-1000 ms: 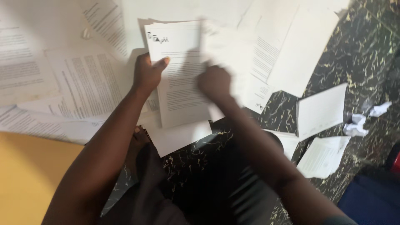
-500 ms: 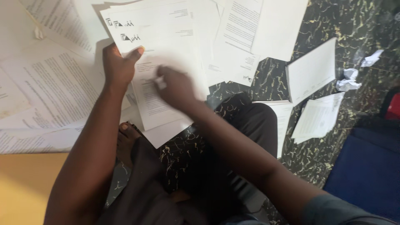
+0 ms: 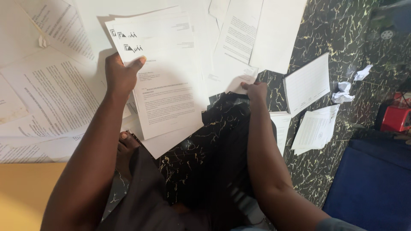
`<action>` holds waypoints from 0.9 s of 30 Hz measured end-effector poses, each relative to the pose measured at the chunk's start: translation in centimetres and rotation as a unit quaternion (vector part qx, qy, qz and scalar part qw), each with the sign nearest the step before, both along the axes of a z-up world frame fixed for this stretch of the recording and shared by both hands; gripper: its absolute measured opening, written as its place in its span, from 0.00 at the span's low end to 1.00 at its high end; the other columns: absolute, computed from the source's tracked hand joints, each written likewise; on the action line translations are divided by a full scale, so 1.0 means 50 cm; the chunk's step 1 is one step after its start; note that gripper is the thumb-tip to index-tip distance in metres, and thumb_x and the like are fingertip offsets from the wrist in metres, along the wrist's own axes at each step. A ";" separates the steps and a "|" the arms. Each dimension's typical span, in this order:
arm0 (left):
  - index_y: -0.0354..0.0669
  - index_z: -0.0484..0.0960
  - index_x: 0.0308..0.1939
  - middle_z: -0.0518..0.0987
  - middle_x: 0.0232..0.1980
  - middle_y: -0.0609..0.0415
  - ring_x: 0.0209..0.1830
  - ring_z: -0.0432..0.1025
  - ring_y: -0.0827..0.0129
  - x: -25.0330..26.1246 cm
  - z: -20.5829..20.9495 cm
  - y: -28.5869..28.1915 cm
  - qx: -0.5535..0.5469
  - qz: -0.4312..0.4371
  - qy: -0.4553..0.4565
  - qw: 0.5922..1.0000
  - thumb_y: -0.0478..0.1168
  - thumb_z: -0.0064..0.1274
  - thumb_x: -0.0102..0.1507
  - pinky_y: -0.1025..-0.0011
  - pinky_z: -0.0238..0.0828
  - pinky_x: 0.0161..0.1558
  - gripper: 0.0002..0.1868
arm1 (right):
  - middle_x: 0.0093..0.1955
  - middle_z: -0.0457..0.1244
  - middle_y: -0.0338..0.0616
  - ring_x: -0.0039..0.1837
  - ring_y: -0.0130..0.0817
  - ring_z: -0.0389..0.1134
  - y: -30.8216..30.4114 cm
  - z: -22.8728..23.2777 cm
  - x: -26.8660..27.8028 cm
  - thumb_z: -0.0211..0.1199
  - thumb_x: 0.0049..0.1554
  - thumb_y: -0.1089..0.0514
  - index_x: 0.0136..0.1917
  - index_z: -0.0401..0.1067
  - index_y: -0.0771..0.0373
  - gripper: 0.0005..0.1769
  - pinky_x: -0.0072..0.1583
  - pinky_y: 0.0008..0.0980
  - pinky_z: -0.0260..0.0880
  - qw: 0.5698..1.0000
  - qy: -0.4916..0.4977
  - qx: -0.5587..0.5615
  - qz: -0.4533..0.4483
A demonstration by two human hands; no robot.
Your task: The person sits on the floor and sorts through a large pile of printed documents, flipping through pages and organizing them into stacks. They place some papers into a yellow envelope and continue arranging the remaining sheets.
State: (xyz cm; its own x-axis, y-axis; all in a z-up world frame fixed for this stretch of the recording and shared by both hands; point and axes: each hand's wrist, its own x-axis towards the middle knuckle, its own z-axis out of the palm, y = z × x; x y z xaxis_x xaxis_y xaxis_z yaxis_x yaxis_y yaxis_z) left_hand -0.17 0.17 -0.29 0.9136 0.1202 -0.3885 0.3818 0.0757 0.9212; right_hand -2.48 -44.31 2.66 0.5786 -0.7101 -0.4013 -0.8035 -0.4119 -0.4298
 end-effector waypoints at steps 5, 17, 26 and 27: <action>0.34 0.83 0.50 0.86 0.46 0.53 0.43 0.78 0.74 -0.005 -0.002 -0.001 -0.011 0.005 0.004 1.000 0.33 0.61 0.63 0.73 0.73 0.46 0.12 | 0.54 0.67 0.59 0.50 0.44 0.74 -0.002 0.055 -0.006 0.66 0.49 0.65 0.55 0.71 0.77 0.21 0.51 0.42 0.80 0.959 -0.090 0.244 -0.114; 0.35 0.85 0.49 0.87 0.44 0.50 0.43 0.81 0.69 -0.003 -0.054 0.008 0.028 0.001 -0.068 0.997 0.36 0.63 0.61 0.70 0.75 0.47 0.13 | 0.50 0.72 0.49 0.47 0.36 0.74 0.253 0.541 0.014 0.65 0.58 0.67 0.56 0.79 0.66 0.12 0.49 0.34 0.72 0.865 -0.046 -0.206 0.454; 0.38 0.85 0.48 0.87 0.45 0.48 0.45 0.82 0.64 -0.005 -0.052 0.004 0.031 0.023 -0.061 0.997 0.39 0.63 0.60 0.67 0.76 0.47 0.14 | 0.53 0.73 0.34 0.54 0.28 0.76 0.353 0.625 0.098 0.64 0.52 0.63 0.53 0.78 0.54 0.14 0.54 0.29 0.74 0.577 0.062 0.049 0.813; 0.37 0.85 0.48 0.87 0.45 0.48 0.45 0.82 0.64 -0.007 -0.052 0.007 0.023 0.025 -0.066 0.997 0.39 0.62 0.60 0.66 0.76 0.47 0.14 | 0.52 0.73 0.34 0.52 0.27 0.75 0.358 0.614 0.116 0.65 0.54 0.61 0.52 0.79 0.54 0.12 0.53 0.28 0.74 0.576 0.104 0.038 0.810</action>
State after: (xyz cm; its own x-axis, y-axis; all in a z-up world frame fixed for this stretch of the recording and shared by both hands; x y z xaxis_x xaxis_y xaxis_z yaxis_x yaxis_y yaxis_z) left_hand -0.53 0.50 -2.88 0.9487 0.1822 -0.2584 0.2537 0.0492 0.9660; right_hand 3.33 -26.38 33.38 0.3907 0.7175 -0.5767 0.5715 -0.6802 -0.4591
